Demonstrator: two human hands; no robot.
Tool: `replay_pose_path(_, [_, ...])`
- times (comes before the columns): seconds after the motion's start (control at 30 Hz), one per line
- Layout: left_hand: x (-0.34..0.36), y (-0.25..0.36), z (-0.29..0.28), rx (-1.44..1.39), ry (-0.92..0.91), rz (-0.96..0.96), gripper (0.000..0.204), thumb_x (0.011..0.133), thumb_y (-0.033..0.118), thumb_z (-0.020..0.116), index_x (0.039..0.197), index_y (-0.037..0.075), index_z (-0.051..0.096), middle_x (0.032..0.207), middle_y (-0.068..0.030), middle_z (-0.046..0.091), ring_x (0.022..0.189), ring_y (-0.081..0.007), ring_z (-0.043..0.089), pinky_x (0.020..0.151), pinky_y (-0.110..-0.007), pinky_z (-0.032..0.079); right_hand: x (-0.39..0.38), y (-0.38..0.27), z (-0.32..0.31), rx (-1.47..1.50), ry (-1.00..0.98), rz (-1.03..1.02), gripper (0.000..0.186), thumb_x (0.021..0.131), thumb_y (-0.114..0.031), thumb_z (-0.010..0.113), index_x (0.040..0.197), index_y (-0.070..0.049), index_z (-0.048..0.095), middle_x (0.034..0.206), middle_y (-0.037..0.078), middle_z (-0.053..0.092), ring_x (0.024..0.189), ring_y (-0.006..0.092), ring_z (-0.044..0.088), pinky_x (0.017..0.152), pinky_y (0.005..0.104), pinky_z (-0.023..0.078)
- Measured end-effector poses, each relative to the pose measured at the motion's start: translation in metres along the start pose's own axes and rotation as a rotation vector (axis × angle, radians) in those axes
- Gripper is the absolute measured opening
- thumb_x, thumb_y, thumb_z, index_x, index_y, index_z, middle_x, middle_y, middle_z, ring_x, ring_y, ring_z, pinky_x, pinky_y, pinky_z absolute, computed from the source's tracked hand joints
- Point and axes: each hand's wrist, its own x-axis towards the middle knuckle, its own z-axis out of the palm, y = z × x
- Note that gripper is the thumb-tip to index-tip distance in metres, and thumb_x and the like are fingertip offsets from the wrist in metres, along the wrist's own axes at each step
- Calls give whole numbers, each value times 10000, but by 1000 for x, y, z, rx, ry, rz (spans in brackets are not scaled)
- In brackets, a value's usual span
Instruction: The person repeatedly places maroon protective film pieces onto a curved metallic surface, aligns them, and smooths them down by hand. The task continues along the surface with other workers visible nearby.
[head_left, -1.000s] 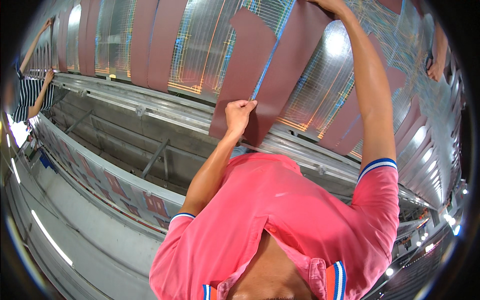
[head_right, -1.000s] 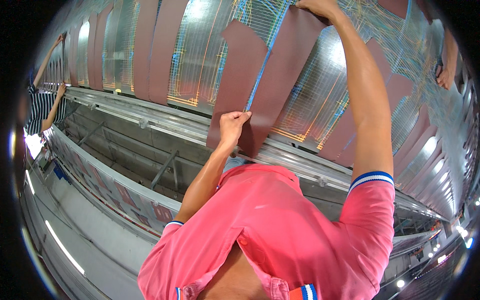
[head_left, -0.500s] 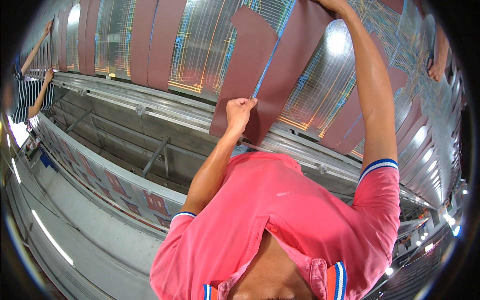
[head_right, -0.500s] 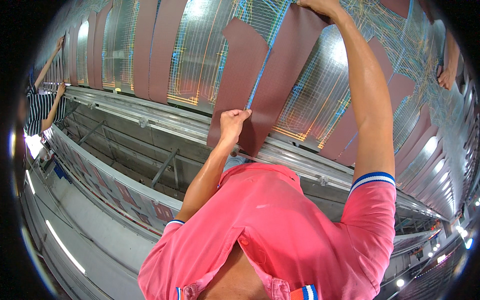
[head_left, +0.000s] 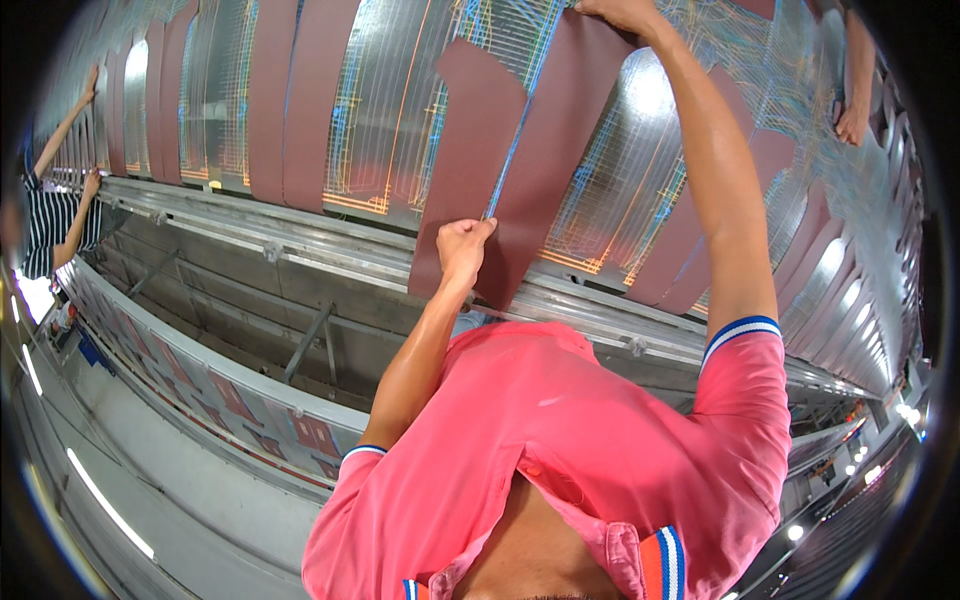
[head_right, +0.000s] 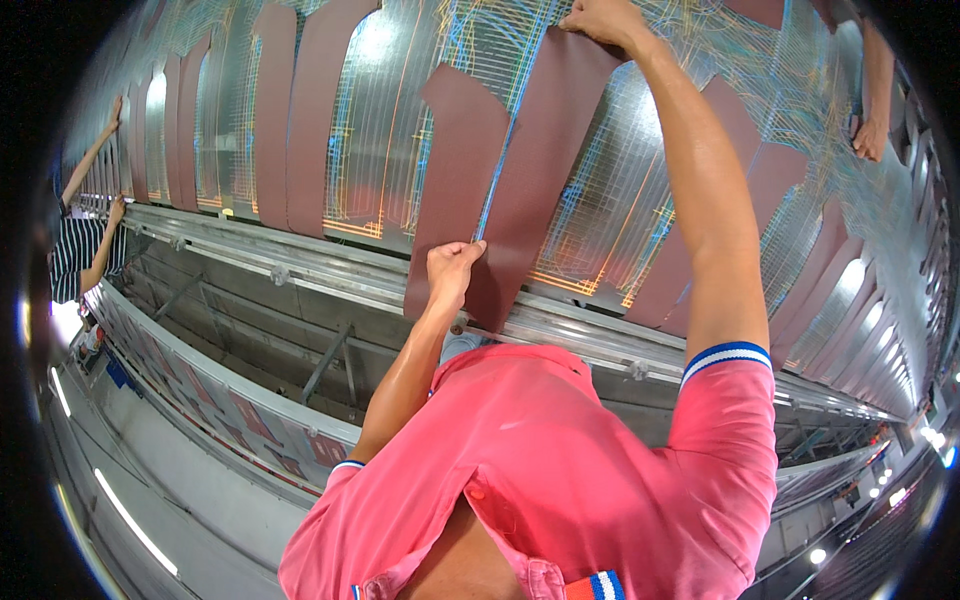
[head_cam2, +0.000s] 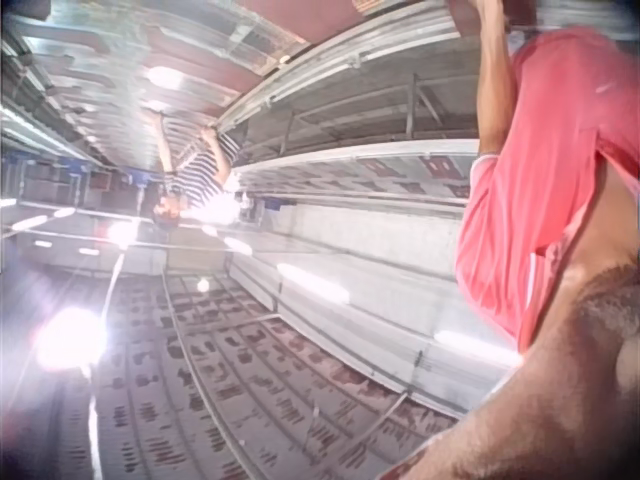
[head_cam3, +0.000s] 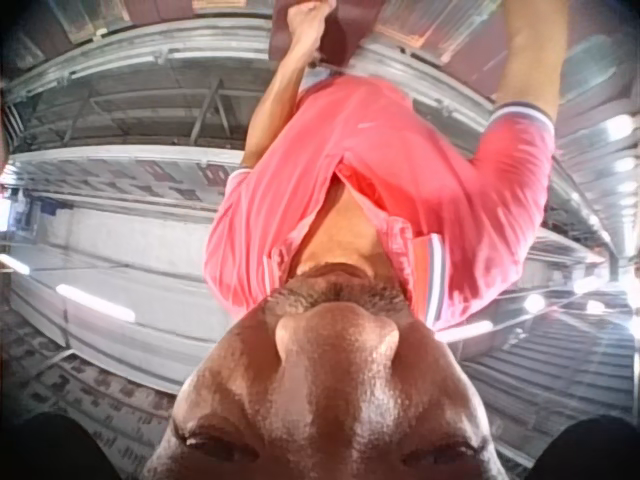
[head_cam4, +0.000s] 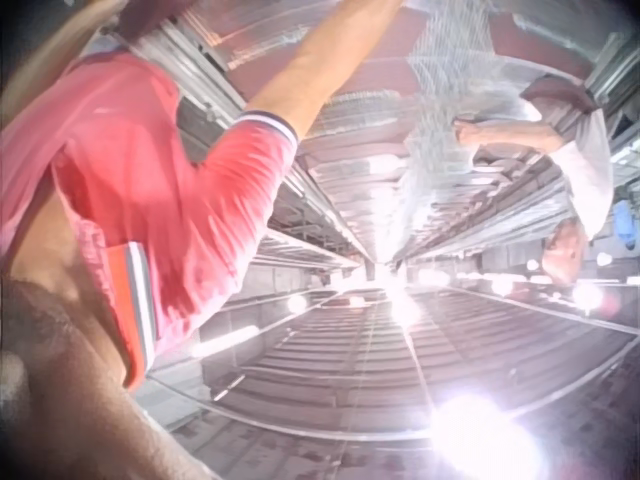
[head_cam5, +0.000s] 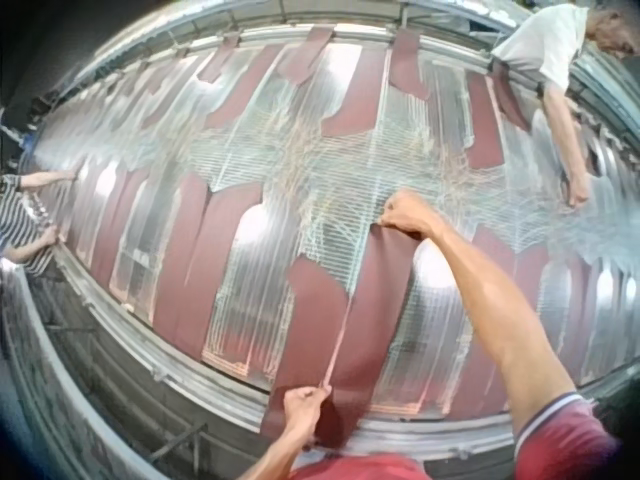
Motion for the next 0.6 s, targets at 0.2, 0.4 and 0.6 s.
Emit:
replay_pose_path(0.2, [1,0,-2,22,-19,9,314,797,219,742,616,-13,635,510,59,437,490,-56,370,447,-321,273,12,24,25,-272,160,-77,391,772,-455,727,893,-83,738,913,144,713,874,332,665,765,469,510])
replay_pose_path(0.4, [3,-1,-2,29,-19,43,302,795,221,750,634,-14,651,511,59,438,485,-58,369,445,-317,275,-35,12,40,-697,687,-148,553,829,-532,660,1057,-28,632,1087,112,594,1088,297,521,892,544,400])
replay_pose_path(0.6, [7,-9,-1,-6,-27,41,295,796,214,754,649,-23,656,516,63,436,488,-50,359,440,-306,267,-117,1,138,-510,498,-398,609,925,-496,549,1327,-40,511,1407,148,454,1359,319,362,1113,553,264])
